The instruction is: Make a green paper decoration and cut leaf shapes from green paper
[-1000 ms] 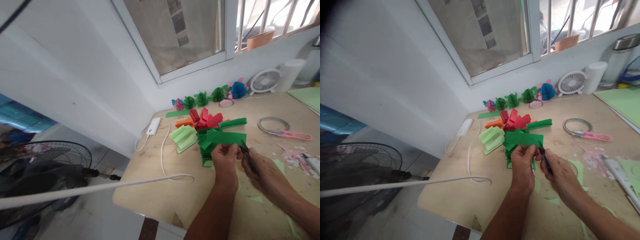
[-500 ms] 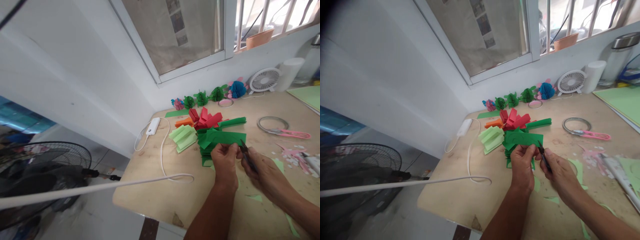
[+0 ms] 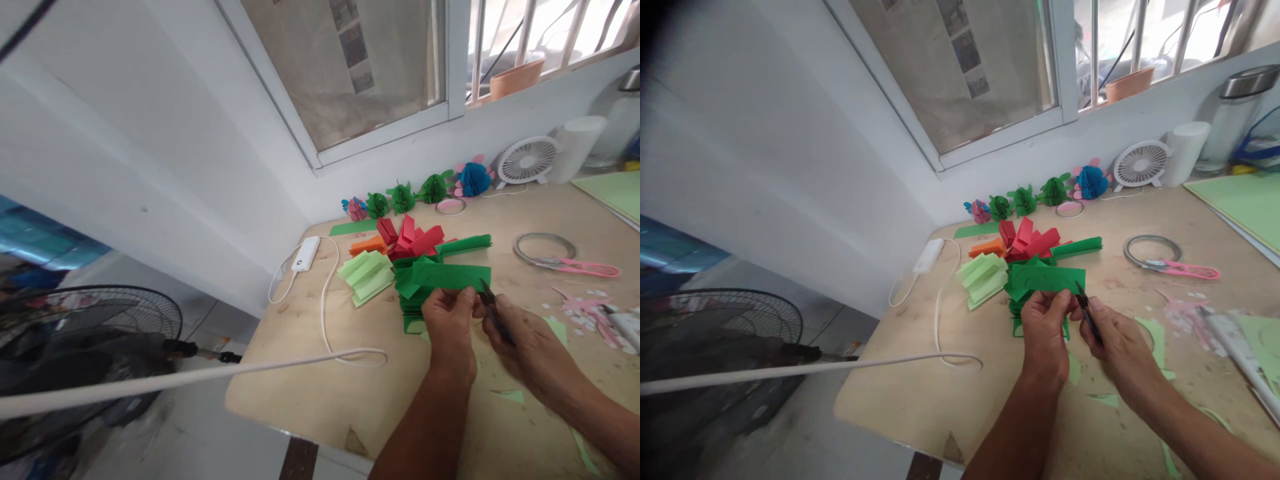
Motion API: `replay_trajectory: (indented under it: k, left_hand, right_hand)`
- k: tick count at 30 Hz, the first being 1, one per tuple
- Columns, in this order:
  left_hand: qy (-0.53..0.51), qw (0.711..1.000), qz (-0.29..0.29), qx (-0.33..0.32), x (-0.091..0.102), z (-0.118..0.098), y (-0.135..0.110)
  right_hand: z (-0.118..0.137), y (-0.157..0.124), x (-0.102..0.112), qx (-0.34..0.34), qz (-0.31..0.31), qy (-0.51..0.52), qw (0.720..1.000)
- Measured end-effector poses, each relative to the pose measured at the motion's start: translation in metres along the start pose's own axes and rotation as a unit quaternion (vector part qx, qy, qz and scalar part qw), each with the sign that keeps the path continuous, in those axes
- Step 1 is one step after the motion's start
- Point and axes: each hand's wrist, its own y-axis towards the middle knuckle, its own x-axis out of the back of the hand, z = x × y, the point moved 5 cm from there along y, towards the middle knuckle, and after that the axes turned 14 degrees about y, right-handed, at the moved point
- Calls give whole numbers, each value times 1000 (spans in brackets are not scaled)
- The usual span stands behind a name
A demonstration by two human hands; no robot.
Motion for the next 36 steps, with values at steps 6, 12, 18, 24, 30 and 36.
replay_trajectory:
  k: [6,12,18,24,30,36]
  left_hand:
    - [-2,1000,-15,14,2,2,0]
    - [0,999,-35,22,1,5,3]
    - [-11,999,-43,25,0,4,0]
    - [-9,999,-42,23,0,6,2]
    - [-14,999,-42,22,1,7,2]
    - [-28,999,-39,24,-1,5,1]
  right_hand:
    - [-2,0,0,-8,5,7,1000]
    - [2,0,-1,8,3,-7,1000]
    - [3,-1,-1,12,5,-26,1000]
    - [4,0,0,11,-4,-16,1000]
    - [3,-1,-2,1,1,-4,1000]
    - [0,1,1,-6,-10,-19,1000]
